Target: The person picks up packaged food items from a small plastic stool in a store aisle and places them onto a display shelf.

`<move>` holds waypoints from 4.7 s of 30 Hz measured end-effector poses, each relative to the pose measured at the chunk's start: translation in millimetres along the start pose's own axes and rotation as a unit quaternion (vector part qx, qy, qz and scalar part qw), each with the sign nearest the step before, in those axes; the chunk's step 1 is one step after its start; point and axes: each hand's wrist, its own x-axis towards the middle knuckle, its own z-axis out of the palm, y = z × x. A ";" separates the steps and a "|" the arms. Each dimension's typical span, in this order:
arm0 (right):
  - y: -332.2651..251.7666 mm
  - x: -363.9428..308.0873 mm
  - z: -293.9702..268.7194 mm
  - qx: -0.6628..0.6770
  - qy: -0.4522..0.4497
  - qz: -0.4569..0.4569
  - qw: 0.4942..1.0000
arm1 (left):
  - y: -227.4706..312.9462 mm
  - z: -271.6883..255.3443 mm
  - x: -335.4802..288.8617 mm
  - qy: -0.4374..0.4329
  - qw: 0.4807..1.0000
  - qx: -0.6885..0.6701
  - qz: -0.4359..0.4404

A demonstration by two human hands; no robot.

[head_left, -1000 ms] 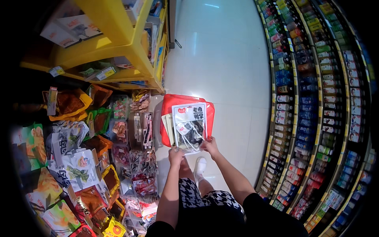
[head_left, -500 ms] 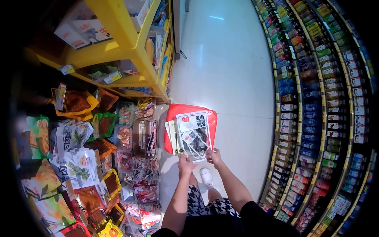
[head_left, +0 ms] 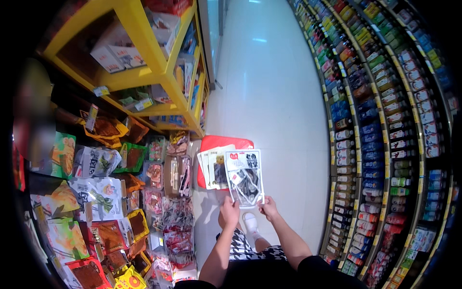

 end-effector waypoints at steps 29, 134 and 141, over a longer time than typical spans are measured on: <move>21.8 -292.5 -44.8 -0.219 -0.497 -0.186 0.819 | -21.5 -155.4 -386.1 0.230 0.889 -0.396 0.012; 737.4 -1079.3 259.4 -0.311 -0.610 -0.471 0.557 | -428.5 -862.8 -1120.0 0.731 0.631 -0.225 0.127; 745.1 -910.3 109.3 -0.567 -0.573 -0.424 0.412 | -429.4 -644.5 -1041.0 0.199 0.968 -0.153 -0.001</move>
